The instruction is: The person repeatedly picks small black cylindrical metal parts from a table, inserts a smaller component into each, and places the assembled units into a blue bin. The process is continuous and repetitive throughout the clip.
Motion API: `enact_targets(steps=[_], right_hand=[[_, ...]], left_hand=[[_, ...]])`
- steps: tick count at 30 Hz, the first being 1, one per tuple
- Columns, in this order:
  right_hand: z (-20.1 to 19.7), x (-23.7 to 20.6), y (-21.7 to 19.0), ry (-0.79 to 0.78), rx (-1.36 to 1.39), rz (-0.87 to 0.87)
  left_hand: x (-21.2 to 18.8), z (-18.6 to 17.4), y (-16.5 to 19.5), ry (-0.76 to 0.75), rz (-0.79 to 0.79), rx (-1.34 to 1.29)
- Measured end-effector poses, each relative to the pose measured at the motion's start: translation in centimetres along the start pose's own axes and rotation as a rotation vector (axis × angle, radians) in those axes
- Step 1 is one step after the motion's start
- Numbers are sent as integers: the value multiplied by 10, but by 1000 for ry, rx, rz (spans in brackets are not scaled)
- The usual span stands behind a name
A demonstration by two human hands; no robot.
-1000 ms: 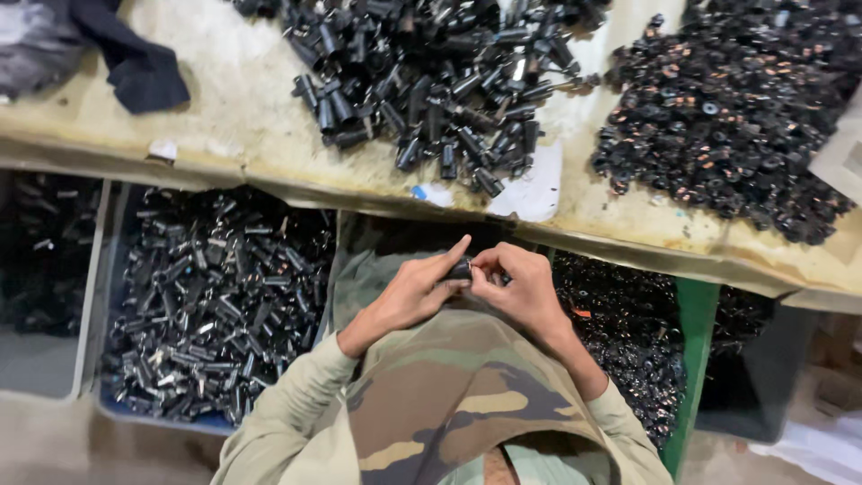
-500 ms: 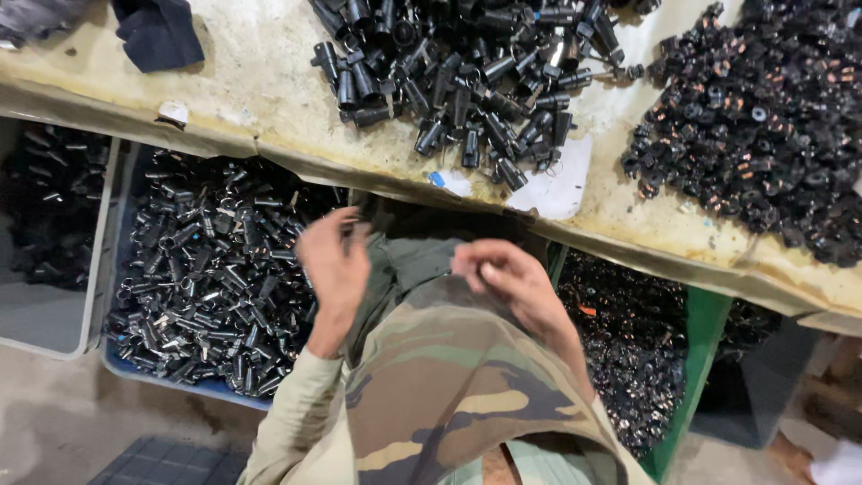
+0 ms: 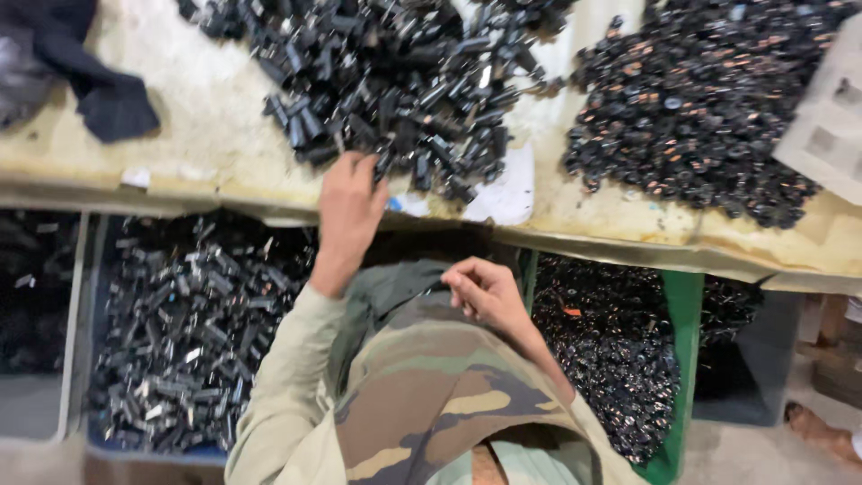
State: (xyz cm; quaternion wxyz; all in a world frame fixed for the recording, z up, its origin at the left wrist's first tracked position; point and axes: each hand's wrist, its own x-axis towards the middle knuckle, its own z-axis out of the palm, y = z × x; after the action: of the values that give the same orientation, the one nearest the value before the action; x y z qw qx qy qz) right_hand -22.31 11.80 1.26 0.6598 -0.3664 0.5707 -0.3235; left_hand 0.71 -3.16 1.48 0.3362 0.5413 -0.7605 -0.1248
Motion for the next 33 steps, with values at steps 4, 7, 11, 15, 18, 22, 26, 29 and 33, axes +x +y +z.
enact_targets(steps=[4, 7, 11, 15, 18, 22, 26, 29, 33], right_hand=[[-14, -10, 0, 115, 215, -60], [-21, -7, 2, 62, 407, -55], [-23, -2, 6, -100, 476, -162], [-17, -1, 6, 3, 223, -61], [-13, 0, 0, 102, 255, -84], [-13, 3, -15, 150, 232, -299], [-17, 10, -30, 106, -57, -347], [-13, 14, -33, 123, 29, -317], [-8, 13, -37, 172, -53, -375]], left_hand=[[10, -18, 3, 156, -10, -119], [26, -13, 4, 258, -5, -196], [20, 5, 16, 232, 54, -709], [-27, 1, 37, -543, -241, -1371], [-47, -1, 55, -413, 171, -759], [-55, -5, 69, -547, -71, -813], [-57, -9, 69, -538, 35, -753], [-61, -10, 65, -541, 16, -731], [-65, -6, 62, -586, -101, -804]])
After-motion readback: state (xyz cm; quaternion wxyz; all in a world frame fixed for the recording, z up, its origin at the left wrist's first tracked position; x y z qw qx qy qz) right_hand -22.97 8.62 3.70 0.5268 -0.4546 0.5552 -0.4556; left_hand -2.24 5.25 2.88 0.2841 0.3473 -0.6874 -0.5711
